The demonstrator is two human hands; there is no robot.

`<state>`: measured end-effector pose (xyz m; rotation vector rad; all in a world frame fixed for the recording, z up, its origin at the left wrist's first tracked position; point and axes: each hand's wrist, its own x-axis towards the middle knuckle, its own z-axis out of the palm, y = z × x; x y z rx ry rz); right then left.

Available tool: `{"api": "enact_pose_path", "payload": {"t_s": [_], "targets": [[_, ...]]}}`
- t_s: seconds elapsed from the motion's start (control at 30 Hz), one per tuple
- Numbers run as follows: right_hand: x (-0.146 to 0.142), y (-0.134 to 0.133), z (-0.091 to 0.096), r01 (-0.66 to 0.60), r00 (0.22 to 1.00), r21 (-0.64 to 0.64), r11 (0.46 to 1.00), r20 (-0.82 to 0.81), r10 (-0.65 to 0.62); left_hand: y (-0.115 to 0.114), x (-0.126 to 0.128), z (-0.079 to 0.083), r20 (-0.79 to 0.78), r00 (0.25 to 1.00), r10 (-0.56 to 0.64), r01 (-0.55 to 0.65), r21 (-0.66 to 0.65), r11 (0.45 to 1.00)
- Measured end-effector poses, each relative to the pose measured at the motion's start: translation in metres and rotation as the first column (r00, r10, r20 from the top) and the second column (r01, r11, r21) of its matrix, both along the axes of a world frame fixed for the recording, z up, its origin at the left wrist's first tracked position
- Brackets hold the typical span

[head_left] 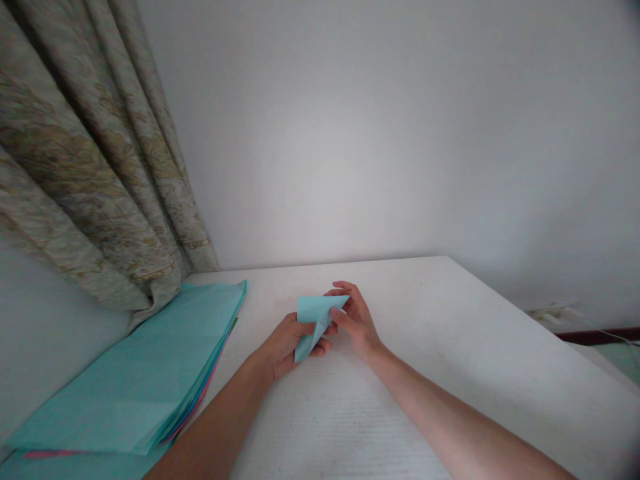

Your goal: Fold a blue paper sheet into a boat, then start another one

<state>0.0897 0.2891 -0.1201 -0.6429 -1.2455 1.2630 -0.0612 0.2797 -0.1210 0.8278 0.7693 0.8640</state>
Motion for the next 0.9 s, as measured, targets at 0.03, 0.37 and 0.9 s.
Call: {"api": "enact_pose_path", "payload": {"t_s": [0.03,0.37,0.9], "targets": [[0.000,0.001,-0.001,0.003,1.000,-0.018,1.000,-0.016,-0.004,0.000,0.000,0.000,0.005,1.000,-0.022,0.022,0.003,1.000],[-0.003,0.006,-0.001,-0.077,0.997,-0.201,0.977,0.007,0.080,-0.006,0.004,0.003,0.048,0.992,-0.117,0.117,0.009,0.993],[-0.005,0.009,-0.003,0.083,0.990,-0.169,0.982,0.130,-0.061,-0.007,0.010,0.005,-0.058,0.997,0.058,-0.055,0.055,0.997]]}}
